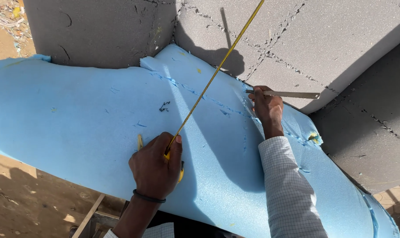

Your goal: The person measures a large blue foam roll using a yellow tape measure and a metal ruler. They then use the ruler as a straight edge to cut the foam roll with a knife, creating a straight incision along the marked line.

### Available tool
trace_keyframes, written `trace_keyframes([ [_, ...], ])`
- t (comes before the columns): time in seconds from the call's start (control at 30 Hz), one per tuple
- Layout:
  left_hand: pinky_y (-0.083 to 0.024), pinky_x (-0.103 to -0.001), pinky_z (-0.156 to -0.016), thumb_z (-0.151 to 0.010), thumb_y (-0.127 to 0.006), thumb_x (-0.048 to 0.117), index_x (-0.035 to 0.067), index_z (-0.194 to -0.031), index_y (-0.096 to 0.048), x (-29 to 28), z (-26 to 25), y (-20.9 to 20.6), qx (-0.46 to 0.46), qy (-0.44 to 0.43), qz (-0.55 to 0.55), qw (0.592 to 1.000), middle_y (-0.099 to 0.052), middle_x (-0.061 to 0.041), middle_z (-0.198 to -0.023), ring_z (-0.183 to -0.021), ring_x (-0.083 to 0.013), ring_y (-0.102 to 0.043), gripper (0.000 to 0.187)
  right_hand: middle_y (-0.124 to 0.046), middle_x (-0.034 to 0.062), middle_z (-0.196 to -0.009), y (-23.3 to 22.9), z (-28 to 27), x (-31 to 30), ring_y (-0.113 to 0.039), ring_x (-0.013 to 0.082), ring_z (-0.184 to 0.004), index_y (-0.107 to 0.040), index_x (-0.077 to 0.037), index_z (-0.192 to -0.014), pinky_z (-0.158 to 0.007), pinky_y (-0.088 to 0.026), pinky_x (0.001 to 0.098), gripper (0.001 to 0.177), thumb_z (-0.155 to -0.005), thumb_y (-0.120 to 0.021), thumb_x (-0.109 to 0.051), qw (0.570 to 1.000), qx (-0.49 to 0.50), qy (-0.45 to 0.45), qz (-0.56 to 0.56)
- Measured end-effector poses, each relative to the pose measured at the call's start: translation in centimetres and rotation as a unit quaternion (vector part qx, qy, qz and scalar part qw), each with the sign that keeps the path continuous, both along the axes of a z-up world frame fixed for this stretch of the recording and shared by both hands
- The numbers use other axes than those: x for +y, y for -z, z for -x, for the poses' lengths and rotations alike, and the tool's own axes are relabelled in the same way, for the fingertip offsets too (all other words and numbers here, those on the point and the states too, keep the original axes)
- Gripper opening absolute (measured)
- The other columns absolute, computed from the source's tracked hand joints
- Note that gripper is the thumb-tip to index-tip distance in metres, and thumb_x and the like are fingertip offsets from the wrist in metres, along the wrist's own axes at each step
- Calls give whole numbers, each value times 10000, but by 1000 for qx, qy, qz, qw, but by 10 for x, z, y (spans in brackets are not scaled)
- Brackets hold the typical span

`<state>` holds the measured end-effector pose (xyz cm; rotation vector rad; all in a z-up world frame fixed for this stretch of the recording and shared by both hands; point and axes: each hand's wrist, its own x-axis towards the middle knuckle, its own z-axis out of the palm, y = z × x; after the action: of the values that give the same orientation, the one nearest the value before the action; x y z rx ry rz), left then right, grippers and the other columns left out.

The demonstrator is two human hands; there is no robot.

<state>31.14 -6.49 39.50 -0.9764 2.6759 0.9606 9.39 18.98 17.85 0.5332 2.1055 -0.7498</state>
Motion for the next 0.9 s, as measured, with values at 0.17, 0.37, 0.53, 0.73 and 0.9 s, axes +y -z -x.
trace_keyframes([
  [0.17, -273, -379, -509, -1296, -551, 479, 236, -849, -605, -1, -2, 2, -15, 1, 8, 1000, -511, 97, -623, -528, -124, -431, 511, -981, 86, -1171, -65, -19, 1, -942, 279, -1008, -878, -94, -1410, -761, -763, 418, 593, -1151, -519, -487, 996, 63, -40, 44],
  [0.37, -494, -381, -480, -1282, -687, 392, 208, -804, -718, -3, -1, 1, -6, 8, -3, 1000, -630, -25, -556, -487, -277, -702, 513, -943, 127, -1146, -13, -16, 4, -904, 297, -1123, -905, -153, -1403, -847, -833, 433, 452, -1134, -654, -416, 996, 86, 12, 19],
  [0.53, -492, -392, -468, -1275, -701, 386, 203, -806, -729, -3, 1, 1, 6, 6, -1, 1000, -627, -43, -557, -495, -303, -712, 504, -951, -25, -1082, 12, -15, 7, -921, 240, -989, -922, -325, -1312, -813, -809, 402, 392, -1071, -668, -501, 997, 39, -37, -48],
  [0.73, -497, -382, -476, -1275, -723, 393, 215, -812, -723, -4, -3, 2, 14, 12, 5, 1000, -629, -40, -568, -506, -292, -711, 496, -948, 149, -1115, -100, -42, 0, -920, 368, -1140, -919, -138, -1367, -891, -818, 466, 435, -1114, -650, -369, 996, 86, 5, 12],
  [0.9, -511, -388, -486, -1280, -703, 413, 219, -819, -723, -5, -3, 5, 4, 17, 8, 1000, -633, -31, -570, -518, -297, -726, 501, -946, 170, -1145, -83, -36, -5, -908, 364, -1192, -903, -93, -1388, -905, -817, 473, 458, -1128, -634, -357, 993, 110, -3, 31],
])
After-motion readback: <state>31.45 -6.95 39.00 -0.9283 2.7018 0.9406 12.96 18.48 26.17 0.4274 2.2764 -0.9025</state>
